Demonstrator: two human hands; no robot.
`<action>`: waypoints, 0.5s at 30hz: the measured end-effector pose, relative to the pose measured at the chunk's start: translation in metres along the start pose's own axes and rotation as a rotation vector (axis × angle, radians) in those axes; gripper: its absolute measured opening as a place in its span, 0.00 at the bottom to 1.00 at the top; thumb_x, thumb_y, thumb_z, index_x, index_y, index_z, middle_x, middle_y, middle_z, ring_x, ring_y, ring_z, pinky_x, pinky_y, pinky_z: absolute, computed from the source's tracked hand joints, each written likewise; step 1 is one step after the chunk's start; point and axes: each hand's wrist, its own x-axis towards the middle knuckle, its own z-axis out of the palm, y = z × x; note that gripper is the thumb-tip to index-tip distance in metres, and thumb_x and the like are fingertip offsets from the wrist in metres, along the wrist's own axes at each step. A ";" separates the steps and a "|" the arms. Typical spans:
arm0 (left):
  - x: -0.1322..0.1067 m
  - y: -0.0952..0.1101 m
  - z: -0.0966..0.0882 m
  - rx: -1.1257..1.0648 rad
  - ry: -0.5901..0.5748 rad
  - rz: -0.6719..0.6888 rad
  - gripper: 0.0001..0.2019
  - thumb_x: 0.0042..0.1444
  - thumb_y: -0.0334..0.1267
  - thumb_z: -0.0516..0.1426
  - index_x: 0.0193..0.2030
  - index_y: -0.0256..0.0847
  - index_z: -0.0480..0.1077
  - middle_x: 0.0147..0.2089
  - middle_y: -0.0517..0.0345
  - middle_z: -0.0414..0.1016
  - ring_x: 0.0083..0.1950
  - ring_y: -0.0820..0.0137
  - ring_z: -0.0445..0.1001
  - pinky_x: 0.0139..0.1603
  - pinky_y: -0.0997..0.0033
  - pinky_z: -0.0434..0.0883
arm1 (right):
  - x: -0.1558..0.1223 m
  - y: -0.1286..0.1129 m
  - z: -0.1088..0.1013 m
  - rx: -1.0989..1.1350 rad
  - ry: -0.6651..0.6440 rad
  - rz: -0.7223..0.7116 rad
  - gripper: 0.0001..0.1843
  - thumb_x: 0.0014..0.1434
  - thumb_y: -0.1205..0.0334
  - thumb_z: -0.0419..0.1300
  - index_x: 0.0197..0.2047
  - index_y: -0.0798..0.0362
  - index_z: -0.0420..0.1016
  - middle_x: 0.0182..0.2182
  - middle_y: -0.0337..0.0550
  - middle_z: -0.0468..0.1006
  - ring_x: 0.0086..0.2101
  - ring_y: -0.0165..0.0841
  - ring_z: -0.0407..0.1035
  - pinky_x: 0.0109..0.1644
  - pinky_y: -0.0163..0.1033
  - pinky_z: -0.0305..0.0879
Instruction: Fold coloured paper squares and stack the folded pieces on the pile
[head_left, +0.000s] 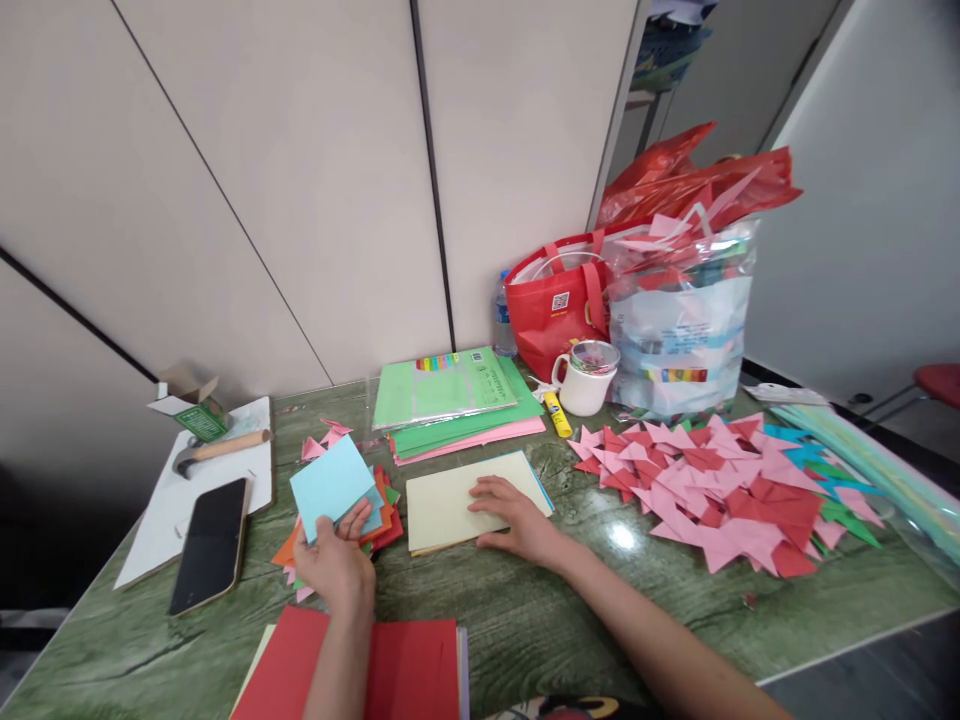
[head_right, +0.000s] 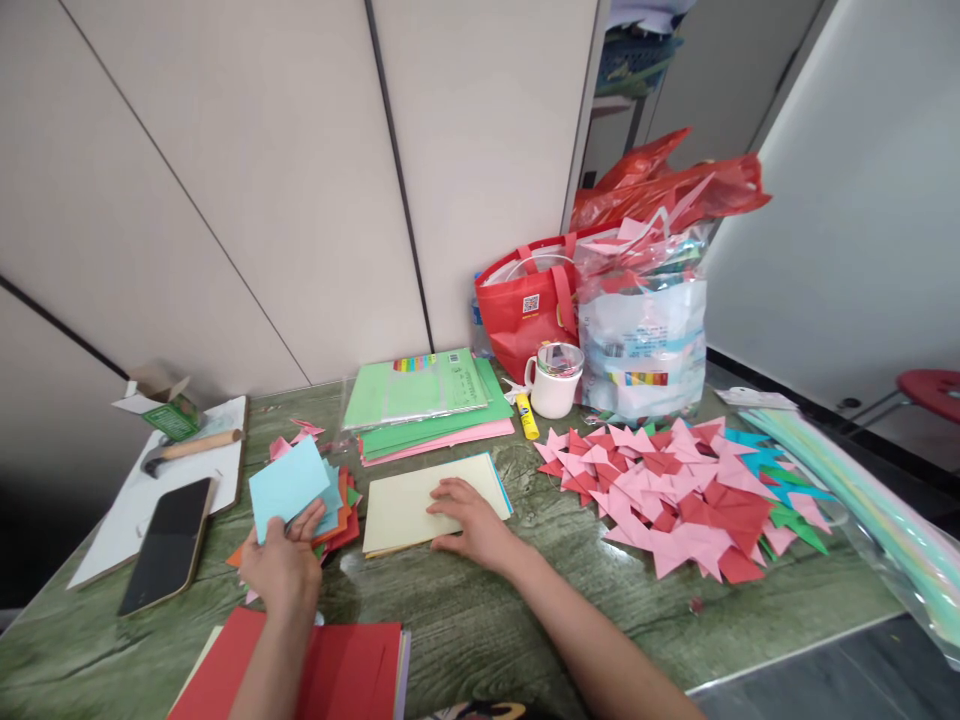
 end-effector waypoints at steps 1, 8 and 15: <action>-0.001 0.000 0.000 0.012 0.003 -0.011 0.10 0.43 0.28 0.51 0.30 0.42 0.52 0.24 0.68 0.64 0.21 0.69 0.73 0.28 0.63 0.72 | 0.000 0.000 0.000 0.001 0.001 0.008 0.21 0.42 0.59 0.66 0.42 0.51 0.72 0.45 0.50 0.70 0.51 0.41 0.57 0.54 0.49 0.55; -0.005 0.002 -0.001 0.153 0.097 -0.065 0.20 0.48 0.32 0.52 0.46 0.44 0.49 0.25 0.67 0.65 0.15 0.73 0.68 0.14 0.74 0.66 | 0.002 0.001 -0.002 0.030 0.008 0.041 0.16 0.43 0.62 0.66 0.38 0.50 0.74 0.43 0.48 0.71 0.50 0.40 0.59 0.53 0.48 0.56; -0.009 0.004 0.001 0.154 0.066 0.043 0.21 0.53 0.37 0.48 0.54 0.40 0.49 0.15 0.70 0.64 0.12 0.73 0.65 0.12 0.75 0.64 | 0.001 0.003 0.000 0.015 0.002 0.036 0.14 0.43 0.61 0.65 0.37 0.50 0.74 0.43 0.47 0.71 0.50 0.40 0.59 0.53 0.48 0.57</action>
